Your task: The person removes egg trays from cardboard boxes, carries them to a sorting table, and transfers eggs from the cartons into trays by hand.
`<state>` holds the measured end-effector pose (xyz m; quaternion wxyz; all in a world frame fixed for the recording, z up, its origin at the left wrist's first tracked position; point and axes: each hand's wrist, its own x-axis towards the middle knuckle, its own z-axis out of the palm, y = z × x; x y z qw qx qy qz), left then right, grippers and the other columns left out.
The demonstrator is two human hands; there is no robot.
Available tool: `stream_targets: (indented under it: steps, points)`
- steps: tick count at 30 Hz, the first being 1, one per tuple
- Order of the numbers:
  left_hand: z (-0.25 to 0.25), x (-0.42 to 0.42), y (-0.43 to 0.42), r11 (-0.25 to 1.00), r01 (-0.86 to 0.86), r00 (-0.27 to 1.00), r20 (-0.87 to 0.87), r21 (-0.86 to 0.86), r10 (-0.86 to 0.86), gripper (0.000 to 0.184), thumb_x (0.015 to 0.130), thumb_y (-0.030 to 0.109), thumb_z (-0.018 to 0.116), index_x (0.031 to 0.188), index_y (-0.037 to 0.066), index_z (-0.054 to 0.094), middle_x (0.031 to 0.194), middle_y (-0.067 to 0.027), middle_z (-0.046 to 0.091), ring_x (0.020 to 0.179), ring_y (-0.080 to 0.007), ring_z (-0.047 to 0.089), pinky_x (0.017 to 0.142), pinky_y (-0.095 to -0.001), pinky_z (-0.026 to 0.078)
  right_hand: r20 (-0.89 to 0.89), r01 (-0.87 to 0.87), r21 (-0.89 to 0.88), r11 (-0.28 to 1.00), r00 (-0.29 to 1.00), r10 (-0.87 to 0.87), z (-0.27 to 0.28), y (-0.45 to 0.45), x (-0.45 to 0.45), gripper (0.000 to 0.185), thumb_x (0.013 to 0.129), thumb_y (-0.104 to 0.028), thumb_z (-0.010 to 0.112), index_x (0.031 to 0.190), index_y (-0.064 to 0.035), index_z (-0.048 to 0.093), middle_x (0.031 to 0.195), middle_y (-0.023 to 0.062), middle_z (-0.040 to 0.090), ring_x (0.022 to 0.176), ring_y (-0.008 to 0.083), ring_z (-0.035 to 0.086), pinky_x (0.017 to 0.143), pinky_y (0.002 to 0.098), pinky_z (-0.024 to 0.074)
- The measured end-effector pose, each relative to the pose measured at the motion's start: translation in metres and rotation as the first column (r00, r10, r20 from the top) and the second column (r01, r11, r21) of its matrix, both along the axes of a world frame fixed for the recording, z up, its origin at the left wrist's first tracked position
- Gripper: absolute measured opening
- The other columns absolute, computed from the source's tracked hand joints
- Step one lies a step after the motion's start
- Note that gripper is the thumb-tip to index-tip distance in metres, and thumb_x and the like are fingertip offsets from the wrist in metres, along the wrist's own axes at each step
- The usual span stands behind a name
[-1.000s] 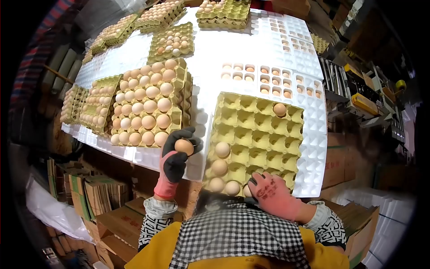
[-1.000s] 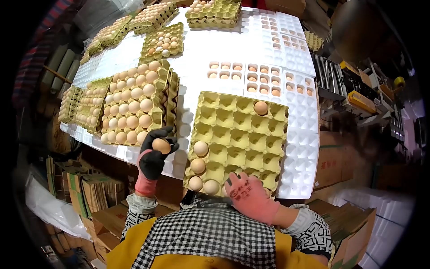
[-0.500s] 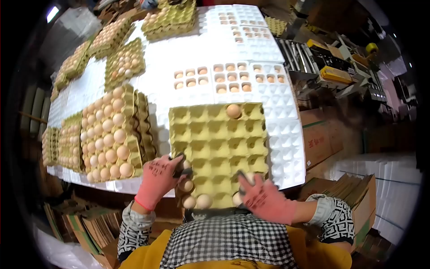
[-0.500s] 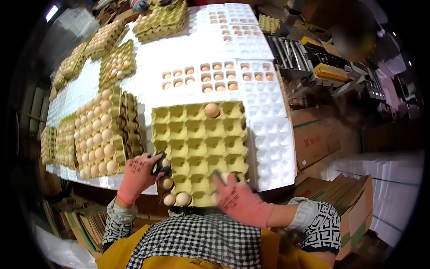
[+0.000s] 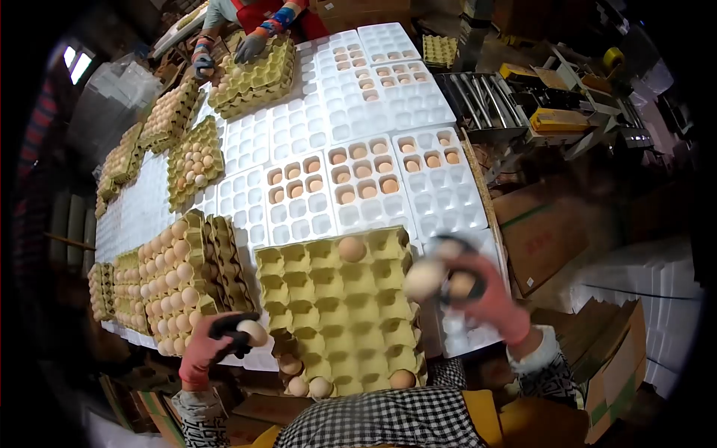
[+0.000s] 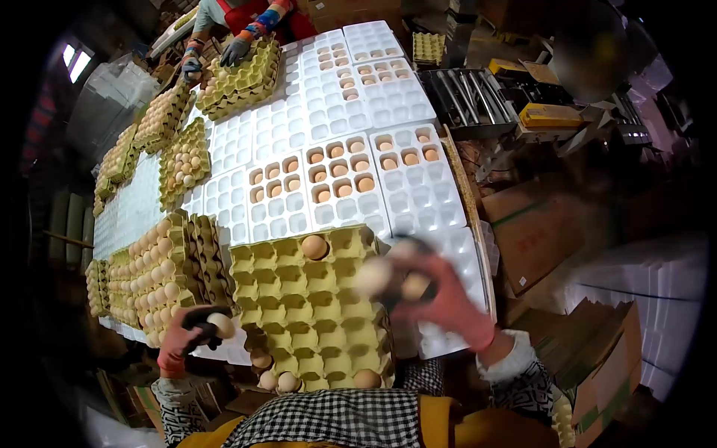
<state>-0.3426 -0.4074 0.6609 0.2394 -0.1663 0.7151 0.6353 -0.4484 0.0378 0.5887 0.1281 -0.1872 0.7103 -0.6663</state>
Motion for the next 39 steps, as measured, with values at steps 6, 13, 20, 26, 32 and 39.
stream_targets:
  steps: [6,13,20,26,32,39]
  points:
    - [-0.017,-0.128,0.050,0.981,-0.073,0.975,-0.220,-0.182,0.032,0.041,0.091,0.018,0.065,0.128,0.001,0.060,0.084,-0.0071,0.068,0.060,-0.0112,0.061,0.054,-0.0251,0.050,-0.227,0.425,0.210,0.880,0.897,-0.379,-0.141,0.032,-0.162,0.057,0.077,-0.006,0.078,0.130,-0.0073,0.057,0.121,0.0101,0.062,0.109,0.0178,0.062,0.084,0.0269,0.0517]
    - [-0.091,-0.254,0.106,0.979,0.172,0.978,-0.097,-0.113,-0.183,0.037,0.094,0.012,0.061,0.130,0.004,0.058,0.083,-0.0060,0.068,0.058,-0.0093,0.060,0.048,-0.0225,0.048,-0.360,0.474,0.410,0.779,0.869,-0.339,-0.162,0.016,-0.194,0.049,0.077,-0.021,0.077,0.124,-0.0133,0.063,0.128,0.0149,0.058,0.110,0.0297,0.062,0.091,0.0368,0.0517]
    - [-0.133,-0.303,0.147,0.972,0.188,0.980,-0.040,-0.144,-0.195,0.038,0.094,0.016,0.062,0.129,0.003,0.057,0.083,-0.0052,0.067,0.059,-0.0096,0.061,0.047,-0.0228,0.047,-0.115,0.526,-0.250,0.813,0.818,-0.564,-0.181,-0.001,-0.295,0.036,0.081,0.001,0.067,0.117,-0.0019,0.064,0.108,0.0070,0.069,0.096,0.0159,0.064,0.084,0.0279,0.0514]
    - [-0.140,-0.346,0.190,0.935,0.308,0.940,-0.094,-0.175,-0.328,0.036,0.091,0.022,0.066,0.121,0.003,0.062,0.081,-0.0025,0.066,0.061,-0.0075,0.059,0.053,-0.0219,0.048,-0.647,0.654,0.294,0.697,0.673,-0.358,-0.197,0.003,-0.293,0.054,0.080,-0.017,0.073,0.131,-0.0121,0.056,0.132,0.0143,0.054,0.125,0.0328,0.049,0.103,0.0403,0.0418]
    - [-0.182,-0.374,0.285,0.758,0.424,0.670,-0.392,-0.496,-0.631,0.038,0.085,0.037,0.068,0.109,0.007,0.067,0.089,-0.0144,0.069,0.081,-0.0287,0.067,0.073,-0.0382,0.052,-0.236,0.897,0.152,0.415,0.441,-0.866,-0.202,0.100,-0.224,0.042,0.086,-0.016,0.070,0.123,-0.0018,0.059,0.121,0.0165,0.062,0.110,0.0292,0.061,0.093,0.0347,0.0480]
    - [-0.220,-0.368,0.363,0.470,0.476,0.553,-0.162,-0.743,-0.817,0.053,0.087,0.037,0.065,0.129,0.006,0.055,0.093,-0.0162,0.069,0.082,-0.0283,0.069,0.071,-0.0374,0.053,-0.230,0.811,0.190,0.553,0.585,-0.778,-0.192,0.098,-0.138,0.035,0.089,-0.004,0.063,0.123,0.0009,0.059,0.116,0.0118,0.065,0.104,0.0203,0.061,0.091,0.0303,0.0479]
